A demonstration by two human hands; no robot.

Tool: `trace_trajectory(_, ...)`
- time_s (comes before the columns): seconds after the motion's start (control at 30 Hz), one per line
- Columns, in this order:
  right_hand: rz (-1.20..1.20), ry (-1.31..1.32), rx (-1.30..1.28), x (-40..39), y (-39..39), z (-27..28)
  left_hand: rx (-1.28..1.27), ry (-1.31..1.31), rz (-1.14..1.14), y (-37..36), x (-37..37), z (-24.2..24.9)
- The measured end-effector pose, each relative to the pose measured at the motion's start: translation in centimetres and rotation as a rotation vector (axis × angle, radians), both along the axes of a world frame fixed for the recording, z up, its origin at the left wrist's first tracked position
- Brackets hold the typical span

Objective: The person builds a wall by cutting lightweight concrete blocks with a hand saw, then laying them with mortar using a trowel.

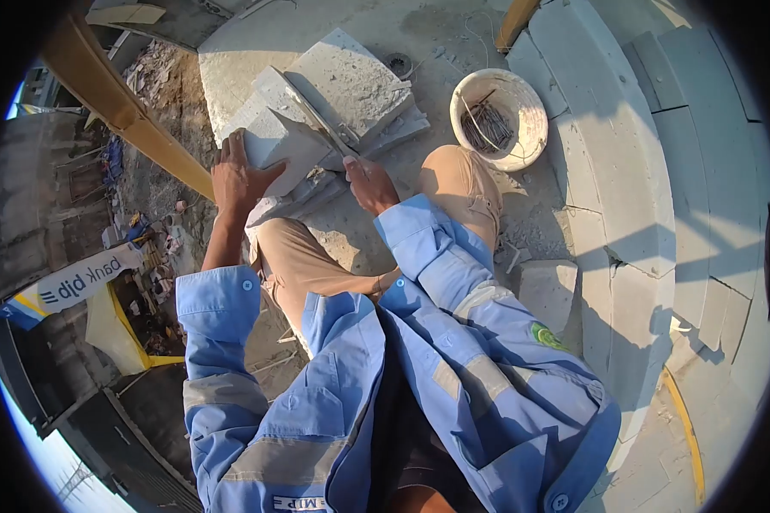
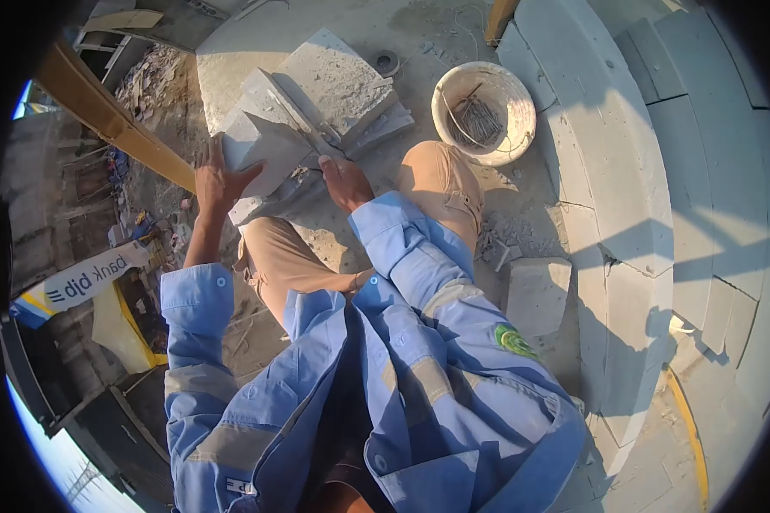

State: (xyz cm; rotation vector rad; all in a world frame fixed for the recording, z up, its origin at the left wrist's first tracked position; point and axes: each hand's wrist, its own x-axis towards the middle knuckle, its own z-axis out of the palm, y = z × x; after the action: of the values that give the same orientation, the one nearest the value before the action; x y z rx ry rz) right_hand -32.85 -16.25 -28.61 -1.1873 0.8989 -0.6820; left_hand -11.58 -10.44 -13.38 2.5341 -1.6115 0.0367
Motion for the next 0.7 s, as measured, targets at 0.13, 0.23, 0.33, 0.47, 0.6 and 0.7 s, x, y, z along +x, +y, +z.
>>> trace_trajectory(0.13, 0.041, -0.141, -0.018, -0.6, -1.5, 5.3, 0.008, -0.055, -0.05, -0.2, -0.5, 0.6)
trace_trajectory(0.23, 0.009, -0.243, 0.065, -0.1, -1.3, 6.8, -0.018, -0.089, -0.091, -0.3, -0.7, 1.2)
trace_trajectory(0.33, 0.012, 0.096, -0.299, 2.0, -0.6, 0.5, -0.032, -0.065, -0.089, 0.0, -0.8, 1.0)
trace_trajectory(0.47, 0.036, 0.096, -0.255, 1.4, -1.4, 3.0, -0.048, -0.093, -0.084, -0.5, -0.2, 0.9)
trace_trajectory(0.6, 0.043, -0.084, -0.141, -0.2, -1.3, 7.9, 0.002, -0.087, -0.031, -0.1, -1.1, 1.1)
trace_trajectory(0.7, 0.014, -0.076, -0.17, 0.7, -1.3, 5.7, -0.022, -0.085, -0.051, 0.0, -0.2, 0.6)
